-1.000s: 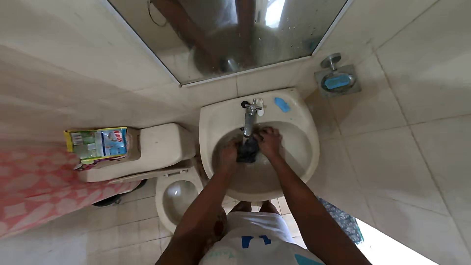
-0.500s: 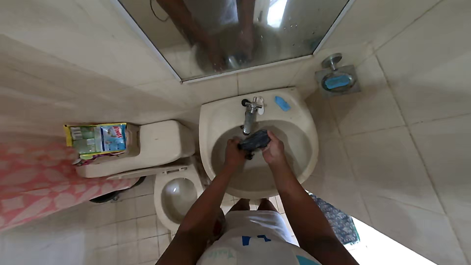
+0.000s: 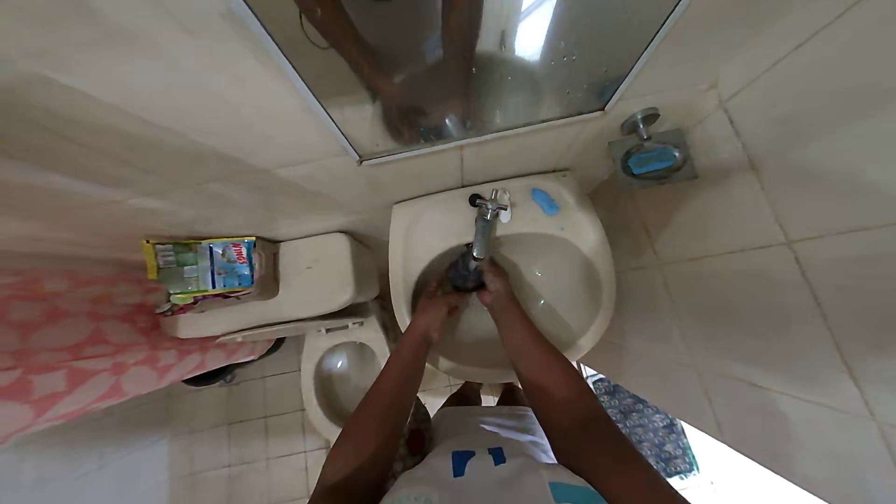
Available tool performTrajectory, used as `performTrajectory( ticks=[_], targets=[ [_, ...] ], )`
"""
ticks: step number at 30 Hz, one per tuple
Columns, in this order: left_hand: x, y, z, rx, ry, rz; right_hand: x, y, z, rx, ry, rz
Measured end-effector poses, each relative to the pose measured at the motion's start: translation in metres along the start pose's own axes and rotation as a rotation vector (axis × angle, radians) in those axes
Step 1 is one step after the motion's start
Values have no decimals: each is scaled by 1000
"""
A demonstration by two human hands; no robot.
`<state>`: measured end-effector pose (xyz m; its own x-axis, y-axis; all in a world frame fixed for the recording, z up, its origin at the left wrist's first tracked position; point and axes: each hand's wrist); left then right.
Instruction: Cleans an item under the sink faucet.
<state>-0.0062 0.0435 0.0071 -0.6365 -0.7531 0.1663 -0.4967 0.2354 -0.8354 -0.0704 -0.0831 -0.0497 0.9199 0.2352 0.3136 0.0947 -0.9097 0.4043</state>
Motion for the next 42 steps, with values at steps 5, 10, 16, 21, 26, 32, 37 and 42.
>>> performTrajectory(
  ticks=[5,10,16,21,26,32,37,42],
  targets=[
    [18,3,33,-338,74,-449,-13,7,-13,-285,-9,-604],
    [53,7,51,-280,-117,-569,-19,-4,-29,-344,49,-515],
    [76,31,67,-194,-380,-437,-22,-11,-18,-366,24,-223],
    [69,35,68,-37,-385,201,-6,-11,-8,-234,-112,-103],
    [65,33,55,-114,-305,-340,6,-5,-24,-359,-173,-376],
    [43,12,55,-322,-124,-628,-21,24,-60,-452,-67,-668],
    [39,12,55,-397,-130,-765,-1,107,-84,-939,-163,-1250],
    [42,14,55,-390,-88,-807,50,153,-93,-1056,-147,-2072]
  ],
)
Point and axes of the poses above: each hand's wrist, its own z-axis towards the middle knuckle, its own x-axis out of the palm, y = z × x, and after that the axes turned 15 degrees about x, right-handed
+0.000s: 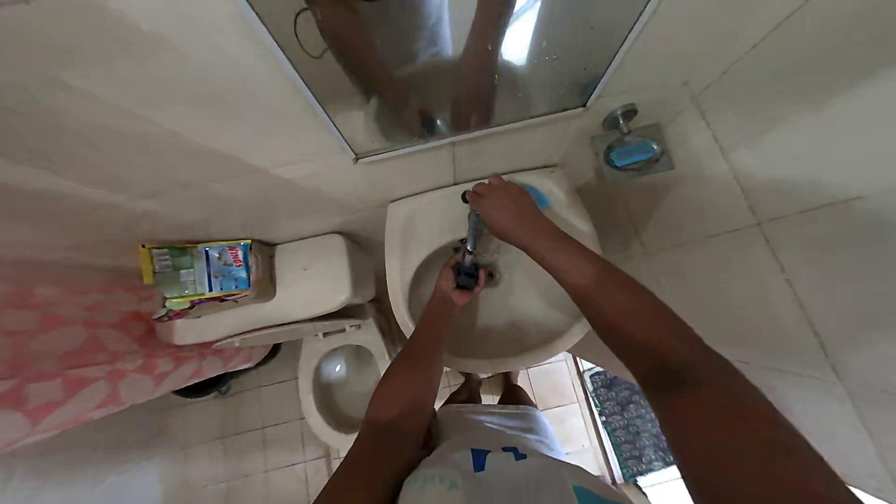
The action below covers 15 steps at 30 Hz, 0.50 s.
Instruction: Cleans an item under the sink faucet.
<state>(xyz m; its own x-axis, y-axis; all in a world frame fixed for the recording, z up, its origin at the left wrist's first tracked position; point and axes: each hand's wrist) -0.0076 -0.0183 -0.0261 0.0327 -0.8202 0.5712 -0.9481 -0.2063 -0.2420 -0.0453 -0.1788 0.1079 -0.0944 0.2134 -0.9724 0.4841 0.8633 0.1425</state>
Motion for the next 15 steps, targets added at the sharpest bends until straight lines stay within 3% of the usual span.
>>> performTrajectory(
  ticks=[4,7,10,13,15],
  targets=[
    [-1,0,0,-6,80,9,-12,-1,7,-62,-12,-156],
    [2,0,-3,-28,78,6,-5,-6,13,-66,-65,-125],
    [0,3,-9,-40,15,31,-2,1,11,108,-44,-40],
    [-5,7,-16,-47,80,80,3,11,6,330,-27,82],
    [-8,8,-26,-76,136,33,20,7,-8,377,-94,245]
  ],
)
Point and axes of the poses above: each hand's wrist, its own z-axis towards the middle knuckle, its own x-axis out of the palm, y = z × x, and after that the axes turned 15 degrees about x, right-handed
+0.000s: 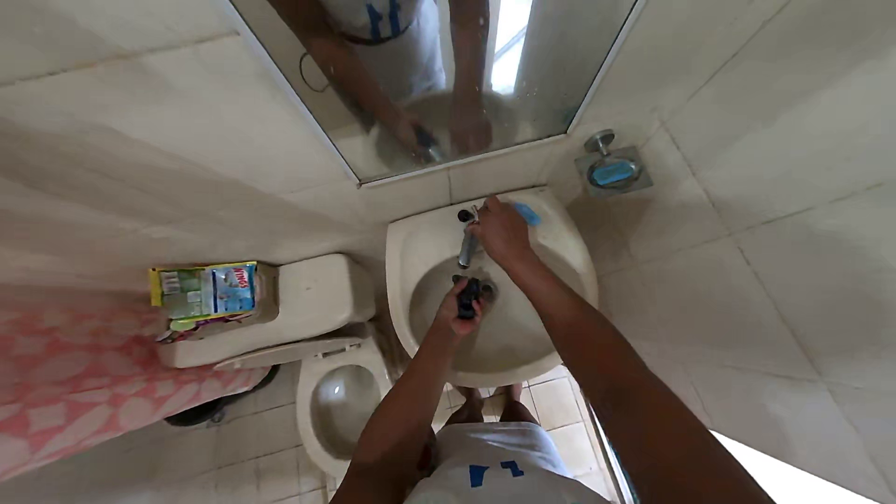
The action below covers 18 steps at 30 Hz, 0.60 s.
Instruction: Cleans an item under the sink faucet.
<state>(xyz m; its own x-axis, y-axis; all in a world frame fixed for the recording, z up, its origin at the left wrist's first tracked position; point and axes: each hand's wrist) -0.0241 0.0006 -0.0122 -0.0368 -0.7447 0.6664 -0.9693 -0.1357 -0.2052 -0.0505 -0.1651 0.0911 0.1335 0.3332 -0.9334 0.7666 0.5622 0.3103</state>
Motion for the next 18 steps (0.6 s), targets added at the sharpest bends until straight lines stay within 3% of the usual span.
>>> performTrajectory(
  ticks=[2,4,7,10,12,14,18],
  targets=[
    [6,-2,-19,-10,32,-64,25,-29,-28,12,-54,302],
    [16,-4,-40,2,102,-146,61,-60,-59,133,33,706],
    [38,3,-70,-10,226,-266,88,-76,-97,216,436,1387],
    [58,22,-90,-50,304,-334,78,-68,-99,-84,965,1892],
    [66,27,-96,-87,386,-410,67,-63,-87,-389,1166,1986],
    [67,22,-97,-143,488,-450,46,-61,-81,-479,1201,1975],
    [60,3,-84,-278,661,-232,2,-61,-81,-88,1009,1626]
  ],
)
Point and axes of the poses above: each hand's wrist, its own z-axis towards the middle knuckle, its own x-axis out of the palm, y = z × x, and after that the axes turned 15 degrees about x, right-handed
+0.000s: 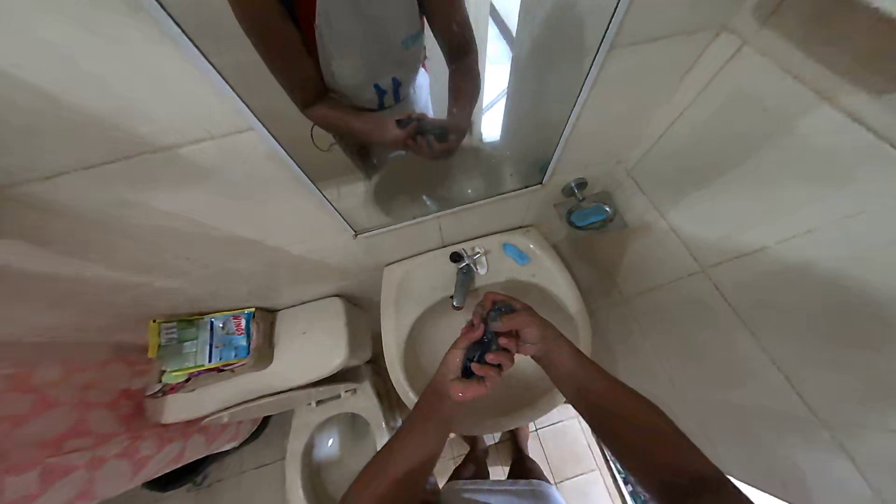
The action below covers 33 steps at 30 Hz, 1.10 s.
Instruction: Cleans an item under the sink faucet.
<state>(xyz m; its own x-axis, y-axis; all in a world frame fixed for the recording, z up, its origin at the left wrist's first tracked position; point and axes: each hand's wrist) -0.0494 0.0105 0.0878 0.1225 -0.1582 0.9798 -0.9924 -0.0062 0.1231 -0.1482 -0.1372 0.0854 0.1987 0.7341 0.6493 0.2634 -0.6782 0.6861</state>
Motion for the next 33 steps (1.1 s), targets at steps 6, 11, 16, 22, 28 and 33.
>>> performTrajectory(
  ticks=[6,11,16,22,28,33],
  targets=[
    [-21,-11,17,-164,-187,673,2,-7,11,290,-442,-226],
    [-40,4,32,-91,-520,1062,-11,-30,31,341,-624,-463],
    [-74,22,49,79,-661,1680,-30,-56,51,346,-794,-664],
    [-91,33,48,37,-662,2237,-25,-79,57,311,-1143,-459],
    [-79,35,33,117,-641,2138,9,-58,38,289,-954,-82],
    [-8,32,7,304,-459,878,-15,-27,-10,136,-519,-293]
  ],
)
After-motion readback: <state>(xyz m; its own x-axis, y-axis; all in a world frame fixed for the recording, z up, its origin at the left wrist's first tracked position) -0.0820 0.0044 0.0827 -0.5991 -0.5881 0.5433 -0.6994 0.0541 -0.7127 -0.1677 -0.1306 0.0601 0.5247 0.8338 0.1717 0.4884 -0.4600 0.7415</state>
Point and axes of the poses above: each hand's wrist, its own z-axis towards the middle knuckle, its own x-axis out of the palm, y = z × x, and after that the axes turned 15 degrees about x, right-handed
